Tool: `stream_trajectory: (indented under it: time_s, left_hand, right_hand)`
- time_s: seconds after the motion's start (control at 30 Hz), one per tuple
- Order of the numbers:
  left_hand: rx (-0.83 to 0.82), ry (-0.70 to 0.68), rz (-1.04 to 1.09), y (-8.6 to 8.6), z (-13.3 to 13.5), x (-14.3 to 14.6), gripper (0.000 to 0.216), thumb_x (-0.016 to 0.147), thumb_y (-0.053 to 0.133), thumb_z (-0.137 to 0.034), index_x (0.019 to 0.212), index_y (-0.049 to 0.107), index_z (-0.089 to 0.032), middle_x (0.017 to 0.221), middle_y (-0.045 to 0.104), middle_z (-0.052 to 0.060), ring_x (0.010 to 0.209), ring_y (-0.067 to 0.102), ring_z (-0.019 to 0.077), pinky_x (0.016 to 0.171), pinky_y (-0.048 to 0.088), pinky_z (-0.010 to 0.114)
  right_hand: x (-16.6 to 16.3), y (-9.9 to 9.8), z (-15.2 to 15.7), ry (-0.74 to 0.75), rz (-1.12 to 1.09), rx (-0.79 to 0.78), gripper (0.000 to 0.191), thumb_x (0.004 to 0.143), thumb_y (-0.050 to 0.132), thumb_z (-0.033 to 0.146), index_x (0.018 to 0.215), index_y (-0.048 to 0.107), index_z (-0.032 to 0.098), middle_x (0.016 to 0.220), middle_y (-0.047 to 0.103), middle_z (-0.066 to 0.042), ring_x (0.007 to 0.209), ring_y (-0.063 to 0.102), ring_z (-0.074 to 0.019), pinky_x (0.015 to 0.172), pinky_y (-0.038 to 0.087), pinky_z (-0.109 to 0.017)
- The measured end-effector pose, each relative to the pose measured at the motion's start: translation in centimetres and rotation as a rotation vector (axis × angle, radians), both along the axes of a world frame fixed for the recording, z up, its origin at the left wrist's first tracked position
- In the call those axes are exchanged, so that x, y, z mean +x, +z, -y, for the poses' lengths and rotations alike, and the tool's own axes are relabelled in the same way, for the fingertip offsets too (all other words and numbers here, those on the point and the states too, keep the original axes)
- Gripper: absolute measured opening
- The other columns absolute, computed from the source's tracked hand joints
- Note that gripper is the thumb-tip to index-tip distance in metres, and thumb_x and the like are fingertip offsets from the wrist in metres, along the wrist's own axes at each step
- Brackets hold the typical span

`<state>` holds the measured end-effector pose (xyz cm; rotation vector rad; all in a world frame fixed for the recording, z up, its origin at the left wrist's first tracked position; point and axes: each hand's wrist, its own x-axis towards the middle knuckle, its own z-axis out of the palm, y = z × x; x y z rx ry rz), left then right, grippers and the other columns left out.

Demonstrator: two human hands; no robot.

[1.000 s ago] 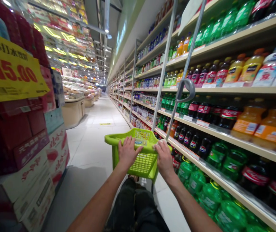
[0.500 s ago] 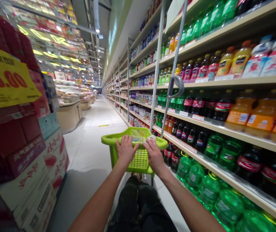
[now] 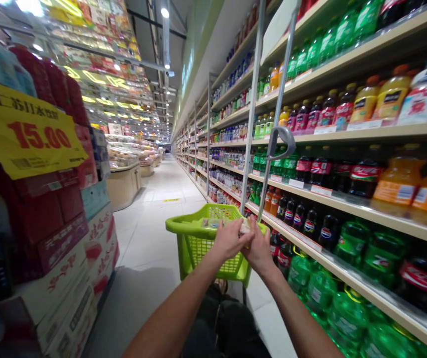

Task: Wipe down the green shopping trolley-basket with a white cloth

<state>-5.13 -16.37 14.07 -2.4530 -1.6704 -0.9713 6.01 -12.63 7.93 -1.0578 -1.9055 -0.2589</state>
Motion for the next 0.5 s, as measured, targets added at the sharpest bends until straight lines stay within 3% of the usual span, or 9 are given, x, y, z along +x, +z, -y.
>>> stream_trajectory:
  time_s: [0.1, 0.23, 0.37, 0.5]
  left_hand:
    - [0.086, 0.045, -0.044, -0.9, -0.5, 0.3, 0.047, 0.077, 0.046, -0.049, 0.116, 0.047, -0.021, 0.128, 0.048, 0.009, 0.12, 0.04, 0.024, 0.103, 0.011, 0.058]
    - [0.202, -0.042, -0.108, -1.9, -0.8, 0.6, 0.044, 0.08, 0.045, -0.033, 0.122, 0.042, -0.02, 0.138, 0.035, 0.009, 0.128, 0.028, 0.0208, 0.107, 0.014, 0.049]
    - [0.204, -0.046, -0.098, -2.8, -0.4, 0.9, 0.039, 0.082, 0.039, -0.023, 0.121, 0.044, -0.021, 0.131, 0.045, 0.007, 0.125, 0.033, 0.0181, 0.107, 0.015, 0.047]
    - [0.211, -0.046, -0.103, -2.9, -0.3, 1.2, 0.053, 0.07, 0.054, -0.026, 0.121, 0.042, -0.019, 0.131, 0.045, 0.01, 0.124, 0.035, 0.0234, 0.105, 0.014, 0.053]
  right_hand:
    - [1.7, -0.2, -0.2, -0.008, 0.058, -0.086, 0.071, 0.064, 0.046, 0.014, 0.133, 0.026, 0.013, 0.13, 0.042, -0.017, 0.12, 0.039, -0.0294, 0.097, 0.02, -0.06]
    - [2.6, -0.6, -0.8, -0.013, 0.035, -0.08, 0.059, 0.065, 0.039, 0.007, 0.124, 0.042, 0.015, 0.124, 0.05, -0.014, 0.118, 0.042, -0.0253, 0.099, 0.018, -0.055]
    - [2.5, -1.2, -1.3, 0.022, -0.023, -0.047, 0.05, 0.068, 0.036, 0.007, 0.115, 0.05, 0.016, 0.12, 0.055, -0.011, 0.117, 0.044, -0.0245, 0.099, 0.017, -0.054]
    - [2.9, -1.1, -1.5, 0.058, -0.066, -0.042, 0.042, 0.072, 0.041, 0.014, 0.112, 0.053, 0.019, 0.116, 0.058, -0.009, 0.114, 0.047, -0.0241, 0.098, 0.02, -0.052]
